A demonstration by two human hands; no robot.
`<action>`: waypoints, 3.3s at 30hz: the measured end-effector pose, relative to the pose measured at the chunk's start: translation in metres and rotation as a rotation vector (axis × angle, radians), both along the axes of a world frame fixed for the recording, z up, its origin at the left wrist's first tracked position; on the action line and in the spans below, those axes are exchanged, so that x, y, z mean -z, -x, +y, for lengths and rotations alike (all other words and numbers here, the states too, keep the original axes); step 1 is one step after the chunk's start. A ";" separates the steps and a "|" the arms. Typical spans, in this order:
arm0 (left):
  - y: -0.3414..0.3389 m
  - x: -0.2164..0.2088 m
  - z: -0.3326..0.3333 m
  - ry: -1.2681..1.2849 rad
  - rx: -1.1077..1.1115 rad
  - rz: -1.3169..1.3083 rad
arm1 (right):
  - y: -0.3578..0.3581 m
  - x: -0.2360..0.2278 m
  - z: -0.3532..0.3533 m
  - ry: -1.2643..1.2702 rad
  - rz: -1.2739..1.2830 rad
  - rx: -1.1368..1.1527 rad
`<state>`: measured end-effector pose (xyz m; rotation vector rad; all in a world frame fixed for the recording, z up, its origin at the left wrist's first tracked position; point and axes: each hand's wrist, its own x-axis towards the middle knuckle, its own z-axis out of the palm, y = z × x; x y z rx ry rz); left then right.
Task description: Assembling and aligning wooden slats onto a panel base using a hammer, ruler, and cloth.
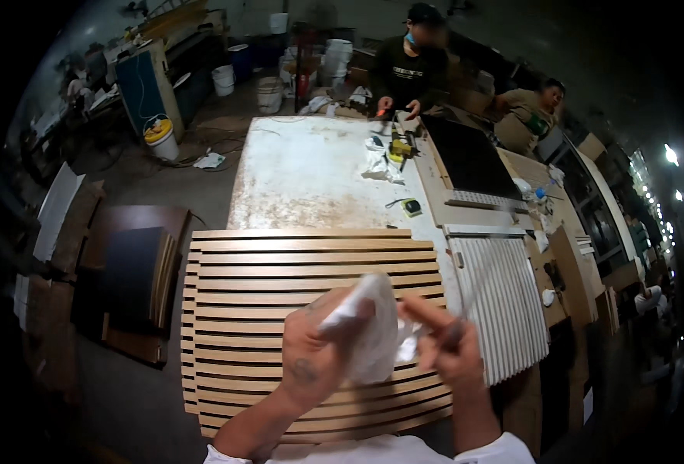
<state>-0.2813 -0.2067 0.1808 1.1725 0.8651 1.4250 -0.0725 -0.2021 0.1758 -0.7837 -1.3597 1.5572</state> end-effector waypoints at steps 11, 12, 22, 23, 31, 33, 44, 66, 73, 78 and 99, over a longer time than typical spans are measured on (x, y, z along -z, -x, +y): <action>0.012 -0.015 0.006 -0.578 -0.285 0.547 | 0.058 0.035 -0.019 0.025 0.223 0.490; 0.021 -0.020 0.007 -0.555 -0.333 0.553 | 0.025 0.044 -0.014 -0.300 -0.318 0.480; 0.044 0.005 0.036 -0.088 -0.135 0.055 | 0.028 -0.084 0.112 -0.132 -0.737 0.034; 0.049 0.031 0.043 -0.030 -0.234 -0.219 | 0.062 -0.082 0.142 0.087 -0.950 -0.234; 0.221 0.178 0.102 0.206 -0.726 0.868 | 0.155 0.084 0.196 -0.595 -0.828 -0.101; 0.241 0.184 0.109 0.135 -0.776 0.994 | 0.152 0.084 0.183 -0.399 -0.824 -0.205; 0.217 0.173 0.094 0.203 -0.848 1.189 | 0.201 0.107 0.169 -0.600 -1.121 -0.316; 0.153 0.201 0.080 0.083 -0.716 1.028 | 0.194 0.111 0.180 -0.835 -1.168 -0.269; 0.153 0.198 0.079 0.034 -0.751 1.065 | 0.211 0.112 0.181 -0.958 -1.193 -0.260; 0.156 0.201 0.078 0.024 -0.743 1.032 | 0.199 0.108 0.195 -1.036 -1.217 -0.275; 0.157 0.202 0.076 0.083 -0.848 1.013 | 0.218 0.090 0.198 -1.294 -1.283 -0.326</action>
